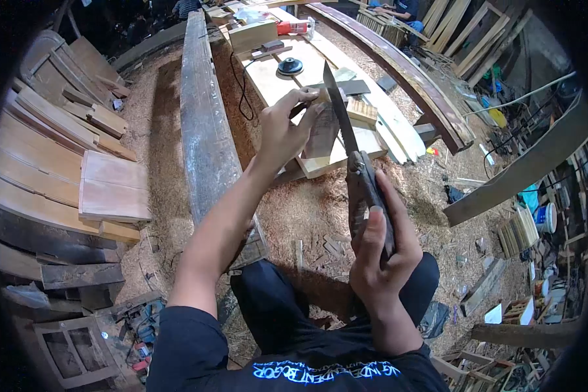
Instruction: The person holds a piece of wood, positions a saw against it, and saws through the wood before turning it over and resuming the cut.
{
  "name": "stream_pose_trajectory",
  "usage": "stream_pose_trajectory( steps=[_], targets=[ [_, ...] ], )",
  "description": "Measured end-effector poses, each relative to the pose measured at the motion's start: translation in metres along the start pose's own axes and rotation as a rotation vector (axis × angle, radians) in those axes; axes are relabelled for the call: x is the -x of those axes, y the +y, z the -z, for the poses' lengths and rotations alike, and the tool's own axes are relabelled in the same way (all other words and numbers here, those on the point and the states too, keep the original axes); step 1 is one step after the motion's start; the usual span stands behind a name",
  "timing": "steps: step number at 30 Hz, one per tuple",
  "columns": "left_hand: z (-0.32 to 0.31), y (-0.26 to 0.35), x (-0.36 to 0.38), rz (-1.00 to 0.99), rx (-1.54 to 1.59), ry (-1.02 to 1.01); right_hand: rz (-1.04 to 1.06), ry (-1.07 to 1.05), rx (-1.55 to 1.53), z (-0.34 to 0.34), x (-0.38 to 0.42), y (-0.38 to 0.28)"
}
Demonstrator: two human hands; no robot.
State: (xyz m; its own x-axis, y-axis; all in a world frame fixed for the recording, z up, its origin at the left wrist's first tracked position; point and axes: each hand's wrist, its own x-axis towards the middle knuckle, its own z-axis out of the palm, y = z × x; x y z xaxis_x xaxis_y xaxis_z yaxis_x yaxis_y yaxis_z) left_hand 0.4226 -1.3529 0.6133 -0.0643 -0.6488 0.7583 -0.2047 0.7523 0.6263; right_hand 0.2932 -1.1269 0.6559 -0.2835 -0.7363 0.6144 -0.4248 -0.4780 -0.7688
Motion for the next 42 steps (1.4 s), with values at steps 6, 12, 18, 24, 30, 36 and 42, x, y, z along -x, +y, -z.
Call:
stream_pose_trajectory(
  steps=[6, 12, 18, 24, 30, 36, 42],
  targets=[
    [0.001, 0.003, 0.0, -0.009, -0.027, -0.012, -0.442, -0.18, 0.065, -0.002, -0.028, -0.009],
    [0.001, -0.003, 0.004, 0.011, -0.026, -0.024, -0.099, -0.044, 0.059, -0.004, -0.016, 0.0],
    [0.002, -0.005, 0.0, -0.026, -0.032, -0.004, -0.116, -0.055, 0.047, -0.007, -0.014, 0.007],
    [0.0, -0.004, 0.001, 0.008, 0.034, -0.008, -0.309, -0.153, 0.062, -0.006, -0.033, -0.004],
    [-0.001, -0.007, 0.005, -0.009, -0.038, -0.026, 0.004, 0.004, -0.018, -0.008, -0.011, 0.017],
    [-0.003, -0.004, 0.001, 0.0, -0.045, -0.004, -0.169, -0.133, 0.004, -0.005, -0.022, 0.003],
    [-0.002, -0.003, 0.006, -0.042, -0.056, -0.008, -0.156, -0.095, -0.003, -0.013, -0.032, 0.006]
  ],
)
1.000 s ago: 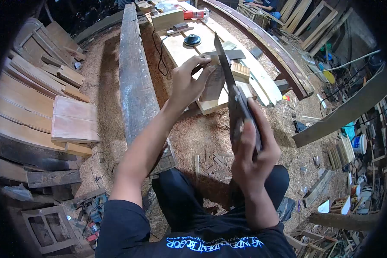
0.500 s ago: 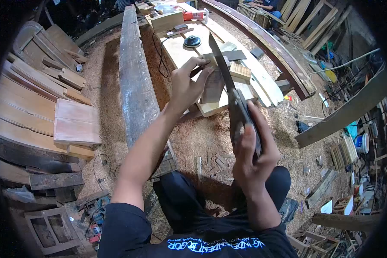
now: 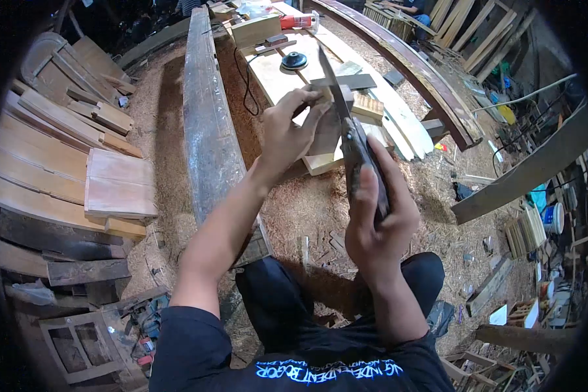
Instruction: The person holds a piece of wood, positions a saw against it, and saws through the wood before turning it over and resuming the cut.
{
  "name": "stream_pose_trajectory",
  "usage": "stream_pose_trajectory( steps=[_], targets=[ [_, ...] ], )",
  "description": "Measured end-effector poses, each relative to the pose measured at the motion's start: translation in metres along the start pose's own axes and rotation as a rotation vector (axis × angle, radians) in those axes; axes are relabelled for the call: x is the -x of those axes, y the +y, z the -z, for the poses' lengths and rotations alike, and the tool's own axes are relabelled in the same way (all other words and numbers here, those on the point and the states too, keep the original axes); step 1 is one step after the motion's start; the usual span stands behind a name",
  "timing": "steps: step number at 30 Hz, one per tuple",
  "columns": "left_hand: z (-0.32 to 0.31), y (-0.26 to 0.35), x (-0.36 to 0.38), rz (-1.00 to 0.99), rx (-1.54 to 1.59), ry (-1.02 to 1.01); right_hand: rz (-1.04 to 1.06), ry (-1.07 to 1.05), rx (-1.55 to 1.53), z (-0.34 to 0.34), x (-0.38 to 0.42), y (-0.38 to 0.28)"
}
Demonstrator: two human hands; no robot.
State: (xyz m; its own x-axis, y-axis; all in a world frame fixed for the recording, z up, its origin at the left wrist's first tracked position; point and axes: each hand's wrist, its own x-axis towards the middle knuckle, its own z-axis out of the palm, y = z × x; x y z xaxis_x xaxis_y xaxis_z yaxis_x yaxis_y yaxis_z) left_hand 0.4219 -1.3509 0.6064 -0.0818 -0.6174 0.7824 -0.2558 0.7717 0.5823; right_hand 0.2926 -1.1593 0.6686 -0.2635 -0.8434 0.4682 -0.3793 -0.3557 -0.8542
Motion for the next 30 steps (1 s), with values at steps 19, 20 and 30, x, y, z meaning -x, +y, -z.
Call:
stream_pose_trajectory(
  steps=[19, 20, 30],
  targets=[
    [0.0, 0.003, 0.002, -0.015, 0.003, -0.01, 0.044, 0.018, 0.021, -0.001, 0.0, -0.002],
    [0.001, 0.005, 0.001, 0.002, 0.007, 0.001, -0.023, -0.025, 0.03, -0.002, -0.002, -0.002],
    [0.002, 0.001, -0.002, 0.064, -0.001, -0.014, -0.017, -0.032, 0.041, 0.002, -0.003, -0.001]
  ],
)
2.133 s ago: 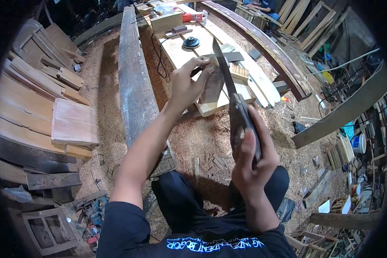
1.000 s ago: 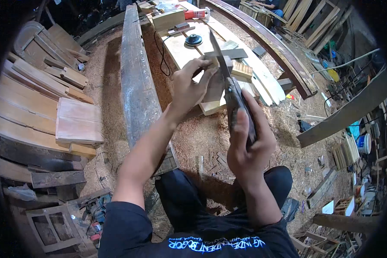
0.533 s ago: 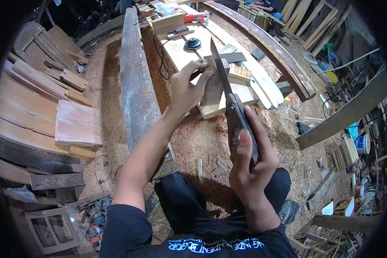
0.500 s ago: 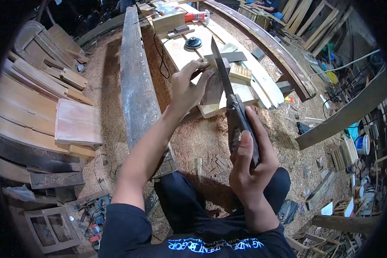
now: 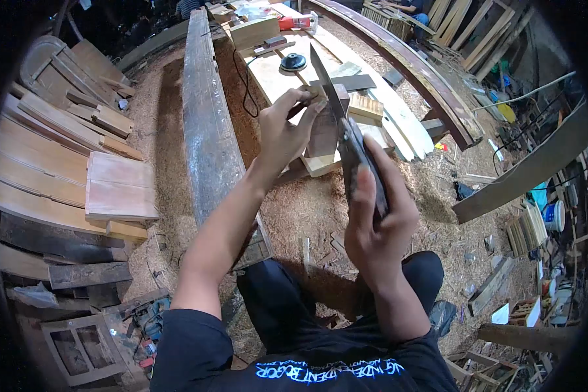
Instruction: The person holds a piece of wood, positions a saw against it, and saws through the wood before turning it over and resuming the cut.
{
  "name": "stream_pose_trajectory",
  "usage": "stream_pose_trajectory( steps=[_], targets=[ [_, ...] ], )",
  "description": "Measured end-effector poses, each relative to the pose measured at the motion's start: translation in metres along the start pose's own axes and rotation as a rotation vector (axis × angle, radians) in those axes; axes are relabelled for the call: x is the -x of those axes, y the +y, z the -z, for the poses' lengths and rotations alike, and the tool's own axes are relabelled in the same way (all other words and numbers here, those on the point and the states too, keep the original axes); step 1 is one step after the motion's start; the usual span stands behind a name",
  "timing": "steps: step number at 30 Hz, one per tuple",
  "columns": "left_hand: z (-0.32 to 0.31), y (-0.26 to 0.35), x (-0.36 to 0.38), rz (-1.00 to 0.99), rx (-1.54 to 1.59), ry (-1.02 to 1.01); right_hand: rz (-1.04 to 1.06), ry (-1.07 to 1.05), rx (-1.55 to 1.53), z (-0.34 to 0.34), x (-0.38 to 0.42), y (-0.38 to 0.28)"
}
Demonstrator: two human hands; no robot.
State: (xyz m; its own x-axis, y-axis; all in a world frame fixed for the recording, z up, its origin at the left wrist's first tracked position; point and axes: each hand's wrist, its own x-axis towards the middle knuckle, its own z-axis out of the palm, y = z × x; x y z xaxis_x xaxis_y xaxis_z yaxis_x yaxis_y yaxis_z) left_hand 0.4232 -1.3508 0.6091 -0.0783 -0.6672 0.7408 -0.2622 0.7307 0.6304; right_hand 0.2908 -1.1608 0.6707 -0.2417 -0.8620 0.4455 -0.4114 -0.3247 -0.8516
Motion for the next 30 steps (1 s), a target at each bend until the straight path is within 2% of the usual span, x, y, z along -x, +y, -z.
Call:
stream_pose_trajectory(
  steps=[2, 10, 11, 16, 18, 19, 20, 22, 24, 26, 28, 30],
  targets=[
    [-0.004, -0.009, -0.002, -0.039, 0.024, 0.03, 0.326, 0.106, 0.081, 0.004, 0.009, 0.006],
    [-0.003, -0.004, 0.0, 0.008, 0.048, 0.02, 0.213, 0.05, 0.032, 0.0, 0.002, 0.006],
    [-0.004, -0.005, 0.0, -0.025, 0.039, 0.034, 0.332, 0.107, 0.064, 0.002, 0.006, 0.008],
    [-0.003, -0.003, 0.002, -0.049, 0.028, 0.042, 0.306, 0.1, 0.085, 0.001, 0.005, 0.001],
    [0.0, -0.001, 0.002, 0.029, 0.06, 0.006, -0.14, -0.047, -0.013, 0.004, -0.001, -0.013],
    [-0.001, -0.001, 0.001, 0.024, 0.061, 0.007, -0.015, 0.007, -0.014, 0.003, 0.003, -0.008],
    [-0.003, -0.001, 0.0, -0.013, 0.045, 0.028, -0.007, 0.009, -0.015, 0.004, 0.009, -0.004],
    [-0.003, 0.0, 0.0, -0.042, 0.03, 0.052, 0.155, 0.097, -0.011, 0.007, 0.021, 0.001],
    [-0.003, 0.001, 0.002, -0.059, 0.02, 0.052, 0.148, 0.105, -0.013, 0.003, 0.019, 0.0],
    [-0.001, 0.0, 0.002, -0.039, 0.017, 0.038, -0.017, 0.033, -0.035, -0.001, 0.004, -0.007],
    [-0.002, -0.003, 0.002, -0.019, 0.015, 0.033, 0.032, 0.037, -0.055, -0.003, 0.002, 0.0],
    [-0.006, -0.005, 0.0, -0.043, 0.064, 0.057, 0.209, 0.086, -0.014, 0.001, 0.012, 0.003]
  ],
)
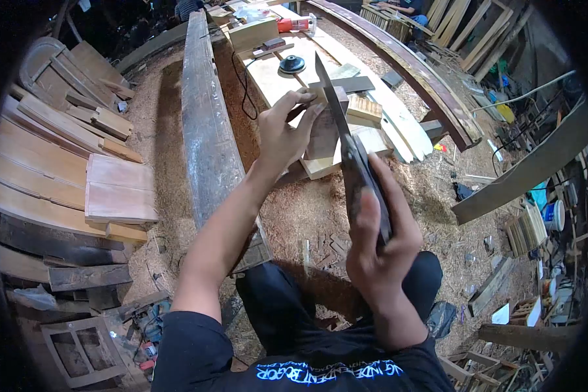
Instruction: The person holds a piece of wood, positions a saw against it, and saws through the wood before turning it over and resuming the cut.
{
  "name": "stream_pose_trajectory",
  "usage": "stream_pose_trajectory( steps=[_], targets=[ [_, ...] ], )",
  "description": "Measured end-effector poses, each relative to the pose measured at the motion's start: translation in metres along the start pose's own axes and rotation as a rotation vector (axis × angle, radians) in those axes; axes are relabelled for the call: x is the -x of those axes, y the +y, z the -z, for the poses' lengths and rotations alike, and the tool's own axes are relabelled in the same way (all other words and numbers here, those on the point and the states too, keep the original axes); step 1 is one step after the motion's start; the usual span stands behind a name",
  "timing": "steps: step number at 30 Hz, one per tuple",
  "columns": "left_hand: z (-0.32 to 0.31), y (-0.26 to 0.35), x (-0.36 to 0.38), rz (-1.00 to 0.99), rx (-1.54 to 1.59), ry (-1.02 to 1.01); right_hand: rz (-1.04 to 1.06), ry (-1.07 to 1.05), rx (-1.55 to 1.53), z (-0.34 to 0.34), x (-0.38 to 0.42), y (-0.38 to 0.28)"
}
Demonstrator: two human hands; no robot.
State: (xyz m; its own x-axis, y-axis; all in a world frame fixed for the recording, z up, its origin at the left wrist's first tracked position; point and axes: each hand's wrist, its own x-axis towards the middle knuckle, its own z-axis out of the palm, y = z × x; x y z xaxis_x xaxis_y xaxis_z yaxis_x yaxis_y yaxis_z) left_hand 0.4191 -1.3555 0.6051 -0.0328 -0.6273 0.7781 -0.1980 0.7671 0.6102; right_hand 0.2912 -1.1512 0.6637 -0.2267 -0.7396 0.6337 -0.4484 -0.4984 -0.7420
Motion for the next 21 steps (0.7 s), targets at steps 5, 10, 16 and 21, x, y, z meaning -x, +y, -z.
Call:
stream_pose_trajectory(
  steps=[5, 10, 16, 21],
  targets=[
    [0.003, 0.003, 0.004, 0.021, -0.04, -0.011, 0.031, 0.011, 0.065, -0.009, -0.009, 0.005],
    [0.001, 0.0, 0.001, -0.018, -0.036, 0.003, 0.084, 0.031, 0.002, -0.006, 0.001, 0.005],
    [0.004, 0.008, 0.004, 0.056, -0.041, -0.034, -0.092, -0.047, 0.006, -0.01, -0.016, 0.003],
    [0.002, 0.002, 0.001, 0.016, -0.047, 0.01, -0.063, 0.027, -0.017, 0.004, 0.012, -0.001]
  ],
)
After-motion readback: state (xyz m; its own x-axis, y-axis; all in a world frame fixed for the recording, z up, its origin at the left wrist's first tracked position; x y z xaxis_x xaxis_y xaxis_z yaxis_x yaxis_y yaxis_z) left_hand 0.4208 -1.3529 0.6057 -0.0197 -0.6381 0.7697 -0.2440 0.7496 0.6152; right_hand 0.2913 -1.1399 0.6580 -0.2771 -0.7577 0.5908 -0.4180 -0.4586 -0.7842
